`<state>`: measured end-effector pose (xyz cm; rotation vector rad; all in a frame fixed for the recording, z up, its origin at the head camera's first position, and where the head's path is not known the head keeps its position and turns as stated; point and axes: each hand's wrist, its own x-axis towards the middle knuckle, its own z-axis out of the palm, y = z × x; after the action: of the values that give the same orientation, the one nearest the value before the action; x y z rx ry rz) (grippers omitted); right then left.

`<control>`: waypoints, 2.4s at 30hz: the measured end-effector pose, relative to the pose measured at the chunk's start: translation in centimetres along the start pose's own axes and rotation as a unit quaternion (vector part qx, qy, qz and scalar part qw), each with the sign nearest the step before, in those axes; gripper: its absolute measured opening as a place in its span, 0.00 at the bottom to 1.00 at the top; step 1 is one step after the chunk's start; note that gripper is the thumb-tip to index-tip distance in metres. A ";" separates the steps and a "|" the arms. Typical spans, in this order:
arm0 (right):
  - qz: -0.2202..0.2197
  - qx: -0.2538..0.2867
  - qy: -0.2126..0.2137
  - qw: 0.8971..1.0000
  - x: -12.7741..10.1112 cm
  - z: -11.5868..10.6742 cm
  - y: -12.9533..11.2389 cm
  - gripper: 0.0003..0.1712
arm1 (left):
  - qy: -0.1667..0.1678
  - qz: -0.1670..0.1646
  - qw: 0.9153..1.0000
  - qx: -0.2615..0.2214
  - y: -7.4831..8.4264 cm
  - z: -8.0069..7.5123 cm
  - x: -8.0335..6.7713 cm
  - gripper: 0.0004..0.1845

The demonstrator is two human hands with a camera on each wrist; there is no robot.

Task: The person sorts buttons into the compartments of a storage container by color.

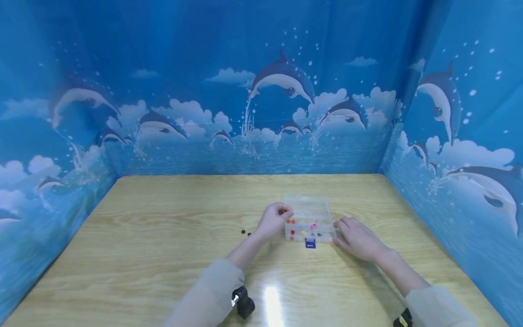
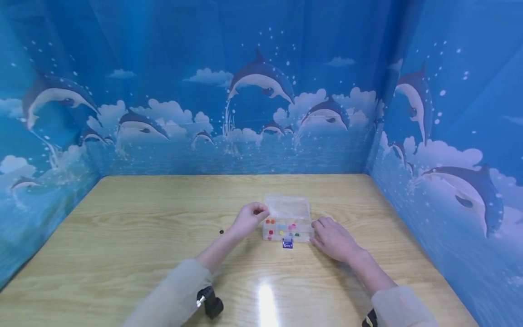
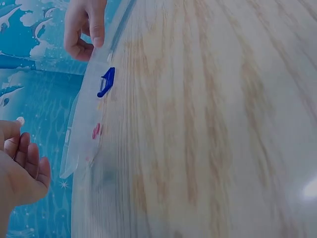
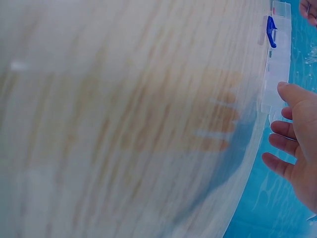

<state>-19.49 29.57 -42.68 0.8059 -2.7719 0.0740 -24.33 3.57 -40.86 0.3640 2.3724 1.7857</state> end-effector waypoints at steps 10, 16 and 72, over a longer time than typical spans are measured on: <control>-0.010 -0.006 0.013 1.000 0.1 0.0 -0.2 0.22 | -0.011 0.014 1.000 0.017 0.2 2.8 0.2 0.03; -0.010 -0.004 0.016 1.000 0.2 0.1 -0.3 0.21 | -0.014 0.022 0.999 0.026 0.2 4.3 0.2 0.03; -0.035 0.000 0.044 0.998 0.1 0.3 0.0 0.20 | 0.088 0.051 0.972 0.211 0.6 9.8 0.7 0.02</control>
<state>-19.64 29.52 -42.94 0.8762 -2.6594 0.0939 -22.33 12.98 -42.98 0.3959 2.9087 1.3856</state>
